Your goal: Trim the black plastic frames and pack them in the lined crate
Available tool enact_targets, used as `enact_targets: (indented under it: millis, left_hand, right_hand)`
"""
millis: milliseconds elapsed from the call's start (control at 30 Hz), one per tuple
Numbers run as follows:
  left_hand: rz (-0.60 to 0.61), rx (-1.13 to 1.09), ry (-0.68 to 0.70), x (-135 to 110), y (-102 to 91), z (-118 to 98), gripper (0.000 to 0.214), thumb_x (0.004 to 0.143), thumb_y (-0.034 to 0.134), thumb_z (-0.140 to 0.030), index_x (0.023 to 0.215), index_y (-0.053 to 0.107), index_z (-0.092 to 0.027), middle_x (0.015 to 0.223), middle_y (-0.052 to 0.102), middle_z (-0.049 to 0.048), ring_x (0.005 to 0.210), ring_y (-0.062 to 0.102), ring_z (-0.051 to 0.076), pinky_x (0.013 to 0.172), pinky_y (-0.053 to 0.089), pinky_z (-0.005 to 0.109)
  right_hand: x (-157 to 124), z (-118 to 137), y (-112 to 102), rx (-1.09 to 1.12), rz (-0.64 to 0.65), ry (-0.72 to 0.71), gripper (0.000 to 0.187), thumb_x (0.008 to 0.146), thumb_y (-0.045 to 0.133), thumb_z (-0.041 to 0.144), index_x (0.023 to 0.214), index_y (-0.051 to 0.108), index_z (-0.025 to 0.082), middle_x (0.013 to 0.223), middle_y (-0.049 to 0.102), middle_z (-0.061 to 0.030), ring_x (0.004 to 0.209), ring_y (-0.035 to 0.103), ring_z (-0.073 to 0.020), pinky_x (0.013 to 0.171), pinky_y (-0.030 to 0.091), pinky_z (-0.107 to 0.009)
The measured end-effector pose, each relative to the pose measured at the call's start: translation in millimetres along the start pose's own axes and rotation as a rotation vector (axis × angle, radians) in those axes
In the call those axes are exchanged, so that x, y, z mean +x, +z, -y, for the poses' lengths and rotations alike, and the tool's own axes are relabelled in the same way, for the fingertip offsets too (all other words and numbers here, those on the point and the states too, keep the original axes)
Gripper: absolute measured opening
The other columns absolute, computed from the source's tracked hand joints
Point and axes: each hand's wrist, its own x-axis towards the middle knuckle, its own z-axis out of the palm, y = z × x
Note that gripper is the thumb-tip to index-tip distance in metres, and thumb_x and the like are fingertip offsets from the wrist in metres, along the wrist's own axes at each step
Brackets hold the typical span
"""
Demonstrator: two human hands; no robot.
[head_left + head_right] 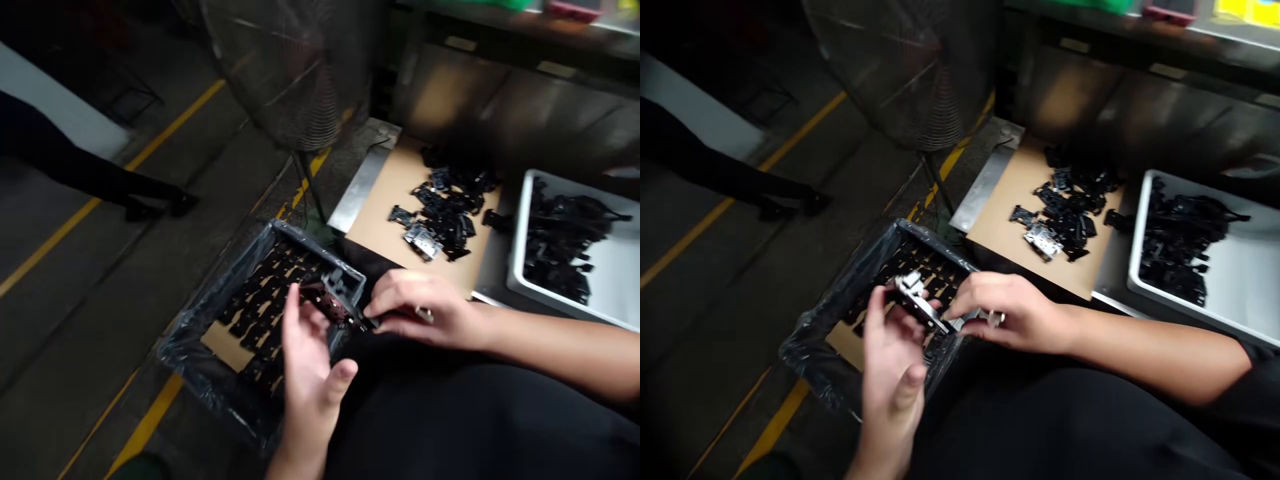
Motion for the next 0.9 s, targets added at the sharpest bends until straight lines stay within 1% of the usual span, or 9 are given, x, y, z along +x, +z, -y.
enact_targets:
  millis: [100,167,300,400,500,567,667,800,900]
  left_hand:
    - [-0.209,0.007,-0.177,-4.1,-32.8,49.1,0.080,0.090,0.076,-0.061,0.158,0.044,-0.034,0.145,0.067,0.0133,0.132,0.070,0.030,0.115,0.056,0.048]
    - [-0.329,0.088,-0.236,0.6,-70.2,89.7,0.066,0.095,0.069,-0.061,0.150,0.050,-0.029,0.142,0.069,0.0156,0.124,0.074,0.030,0.109,0.059,0.051]
    - [-0.550,0.394,-0.322,25.9,-194.1,160.5,0.059,0.092,0.075,-0.051,0.141,0.057,-0.022,0.142,0.067,0.0165,0.134,0.066,0.033,0.118,0.050,0.057]
    - [-0.627,0.700,-0.404,42.5,-294.2,191.3,0.048,0.097,0.072,-0.043,0.138,0.063,-0.019,0.150,0.060,0.0146,0.142,0.056,0.035,0.120,0.044,0.065]
    - [-0.555,0.934,-0.456,48.9,-359.2,208.3,0.043,0.098,0.072,-0.041,0.135,0.066,-0.018,0.151,0.060,0.0135,0.143,0.054,0.035,0.120,0.043,0.064]
    - [-0.473,1.054,-0.475,49.1,-380.8,215.9,0.040,0.099,0.072,-0.041,0.131,0.068,-0.018,0.147,0.063,0.0130,0.141,0.057,0.034,0.119,0.045,0.063]
    - [-0.369,1.204,-0.496,48.5,-393.6,224.9,0.037,0.099,0.071,-0.041,0.128,0.069,-0.017,0.141,0.067,0.0124,0.136,0.061,0.032,0.116,0.048,0.061]
    - [-0.282,1.358,-0.509,50.7,-391.2,228.3,0.034,0.098,0.073,-0.039,0.125,0.070,-0.017,0.138,0.068,0.0119,0.137,0.060,0.033,0.117,0.047,0.063]
    - [-0.279,1.440,-0.455,58.6,-375.1,222.9,0.040,0.097,0.069,-0.040,0.133,0.065,-0.022,0.143,0.065,0.0146,0.146,0.051,0.043,0.115,0.042,0.077]
  right_hand:
    - [22.0,-28.9,49.4,-0.069,0.311,-0.026,0.027,0.106,0.064,0.015,0.132,0.069,0.012,0.116,0.076,-0.0151,0.103,0.074,-0.0184,0.086,0.061,-0.028]
    - [27.6,-49.3,84.9,-0.103,0.444,0.053,0.031,0.108,0.061,0.021,0.138,0.066,0.015,0.118,0.075,-0.0138,0.102,0.075,-0.0194,0.085,0.062,-0.029]
    - [19.0,-83.1,133.4,-0.039,0.544,0.356,0.036,0.107,0.064,0.032,0.141,0.065,0.022,0.118,0.073,-0.0113,0.103,0.075,-0.0202,0.090,0.062,-0.031]
    - [8.7,-97.2,140.2,-0.007,0.655,0.528,0.026,0.106,0.065,0.033,0.130,0.071,0.024,0.116,0.074,-0.0093,0.104,0.075,-0.0203,0.093,0.060,-0.031]
    - [4.1,-102.0,134.9,-0.034,0.754,0.644,0.022,0.107,0.063,0.032,0.126,0.074,0.025,0.114,0.075,-0.0079,0.101,0.075,-0.0206,0.089,0.059,-0.030]
    - [4.4,-102.4,131.8,-0.038,0.779,0.687,0.023,0.107,0.062,0.031,0.126,0.074,0.025,0.115,0.075,-0.0085,0.103,0.075,-0.0214,0.090,0.058,-0.031]
    - [7.1,-102.2,130.2,-0.037,0.768,0.724,0.024,0.107,0.061,0.032,0.125,0.074,0.023,0.116,0.075,-0.0095,0.104,0.075,-0.0218,0.091,0.058,-0.031]
    - [8.7,-101.1,126.8,-0.038,0.712,0.760,0.022,0.106,0.064,0.030,0.121,0.076,0.021,0.113,0.076,-0.0095,0.100,0.075,-0.0203,0.091,0.059,-0.030]
    - [5.4,-100.6,117.4,-0.036,0.660,0.729,0.022,0.102,0.068,0.027,0.120,0.076,0.018,0.113,0.077,-0.0104,0.101,0.075,-0.0207,0.092,0.059,-0.030]
